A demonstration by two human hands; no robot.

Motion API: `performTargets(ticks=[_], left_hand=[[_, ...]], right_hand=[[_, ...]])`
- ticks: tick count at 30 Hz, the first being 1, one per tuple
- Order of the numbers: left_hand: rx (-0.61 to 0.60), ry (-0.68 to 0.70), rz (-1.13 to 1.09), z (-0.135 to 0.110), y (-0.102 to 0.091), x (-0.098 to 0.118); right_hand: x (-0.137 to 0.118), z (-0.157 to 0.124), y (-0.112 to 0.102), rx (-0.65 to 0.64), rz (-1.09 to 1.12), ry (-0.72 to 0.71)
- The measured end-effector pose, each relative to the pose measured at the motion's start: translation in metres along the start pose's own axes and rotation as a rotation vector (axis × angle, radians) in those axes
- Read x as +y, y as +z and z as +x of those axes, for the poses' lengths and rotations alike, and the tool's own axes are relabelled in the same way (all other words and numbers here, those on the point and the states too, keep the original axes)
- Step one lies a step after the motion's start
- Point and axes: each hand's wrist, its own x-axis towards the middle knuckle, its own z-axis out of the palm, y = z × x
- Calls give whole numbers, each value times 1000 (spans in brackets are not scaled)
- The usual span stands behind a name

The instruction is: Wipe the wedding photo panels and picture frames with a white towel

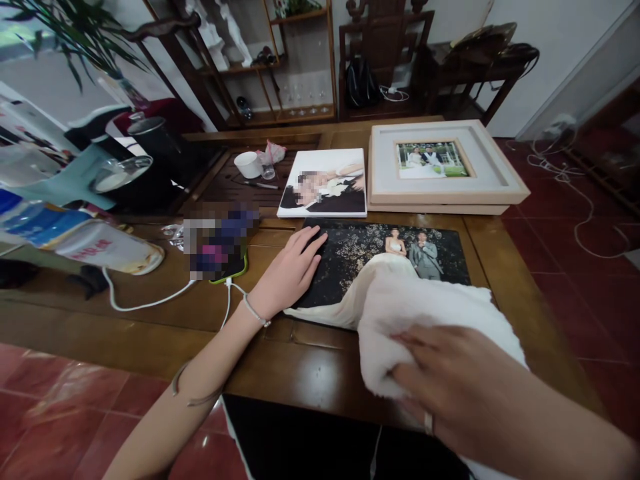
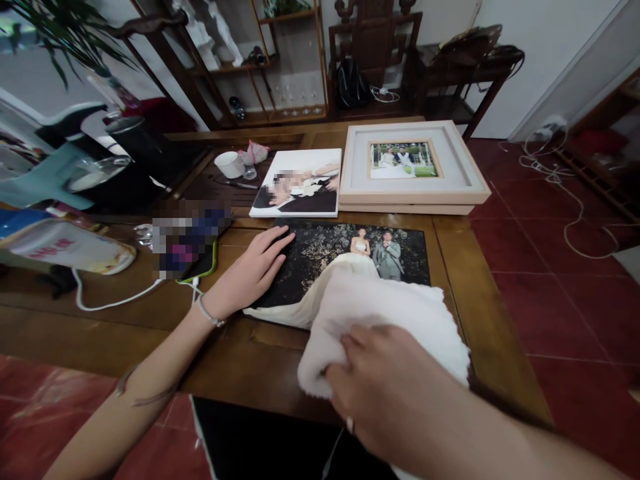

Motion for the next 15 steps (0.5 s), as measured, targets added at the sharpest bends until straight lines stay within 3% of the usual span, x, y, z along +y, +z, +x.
performTargets(ticks=[3,7,9,12,15], left_hand=[[0,1,-2,0,0,-1],[4,11,-9,-1,0,-1],[11,15,-12,-2,0,-1],[23,15,-3,-1,0,0],[19,12,5,-1,0,0]], right_hand=[[27,10,-6,-86,-34,92],[68,18,-9,-116,-277,433],[74,17,-8,-133,-364,477],[60,11,-6,-173,-327,364],[32,5,-4,-157,-112,143]])
